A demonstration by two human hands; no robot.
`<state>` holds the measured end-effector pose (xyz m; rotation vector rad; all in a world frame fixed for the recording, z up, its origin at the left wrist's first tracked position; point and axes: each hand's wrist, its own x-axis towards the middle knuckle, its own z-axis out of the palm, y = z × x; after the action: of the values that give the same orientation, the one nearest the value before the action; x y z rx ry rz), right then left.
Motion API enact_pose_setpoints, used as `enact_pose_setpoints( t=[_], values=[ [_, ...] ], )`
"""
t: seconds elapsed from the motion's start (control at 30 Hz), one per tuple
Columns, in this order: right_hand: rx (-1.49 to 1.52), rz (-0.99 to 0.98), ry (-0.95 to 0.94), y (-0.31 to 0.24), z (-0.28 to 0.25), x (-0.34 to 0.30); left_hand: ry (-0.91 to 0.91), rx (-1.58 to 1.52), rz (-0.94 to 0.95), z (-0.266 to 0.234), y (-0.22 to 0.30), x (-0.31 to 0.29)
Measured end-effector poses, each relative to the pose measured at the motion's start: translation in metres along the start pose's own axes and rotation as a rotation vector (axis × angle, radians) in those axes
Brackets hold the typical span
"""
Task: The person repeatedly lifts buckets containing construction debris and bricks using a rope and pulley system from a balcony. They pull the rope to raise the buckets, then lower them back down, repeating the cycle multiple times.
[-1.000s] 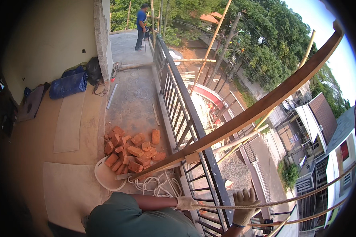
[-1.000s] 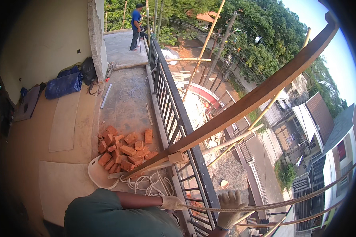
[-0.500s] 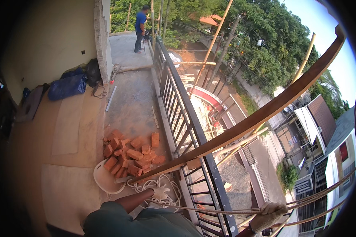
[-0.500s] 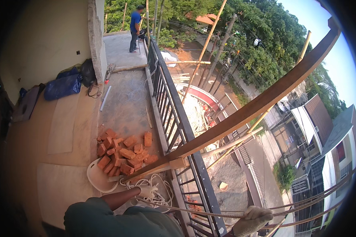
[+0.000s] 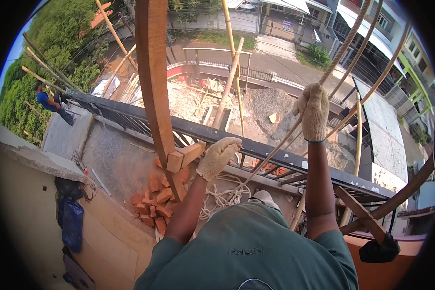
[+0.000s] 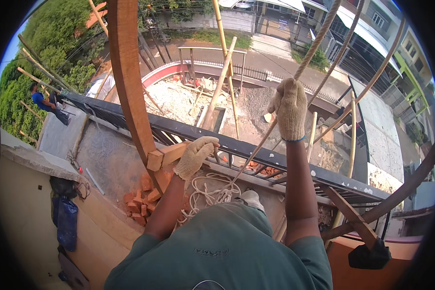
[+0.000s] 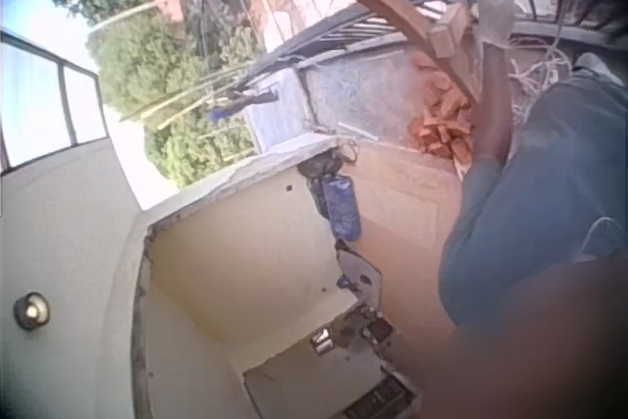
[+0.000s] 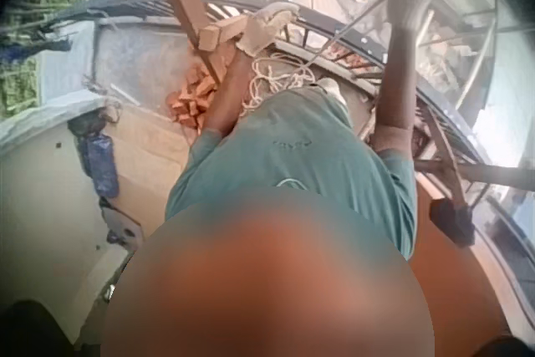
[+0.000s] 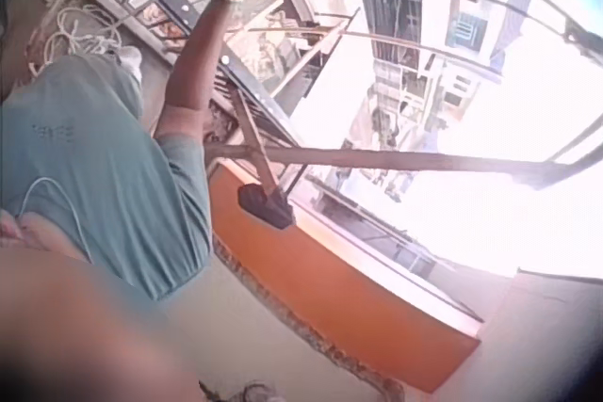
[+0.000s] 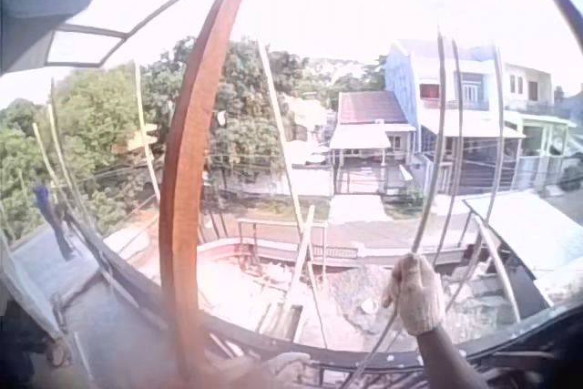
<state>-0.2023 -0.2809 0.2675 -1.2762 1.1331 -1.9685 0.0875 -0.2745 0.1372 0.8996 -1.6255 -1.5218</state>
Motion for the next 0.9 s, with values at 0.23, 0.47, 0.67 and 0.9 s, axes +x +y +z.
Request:
enact_pose_setpoints(
  t=[0.23, 0.47, 0.67, 0.9],
  values=[
    [-0.144, 0.041, 0.041, 0.007, -0.013, 0.024, 0.118, -0.004, -0.019, 0.022, 0.067, 0.045],
    [-0.133, 0.001, -0.225, 0.018, 0.027, 0.051, 0.134, 0.221, 0.539, 0.081, 0.220, 0.149],
    [0.054, 0.129, -0.373, 0.017, 0.011, 0.042, -0.024, 0.045, 0.379, 0.137, 0.276, 0.230],
    [0.022, 0.548, -0.632, 0.128, -0.110, -0.003, 0.483, 0.135, 0.423, 0.144, 0.252, 0.233]
  ],
)
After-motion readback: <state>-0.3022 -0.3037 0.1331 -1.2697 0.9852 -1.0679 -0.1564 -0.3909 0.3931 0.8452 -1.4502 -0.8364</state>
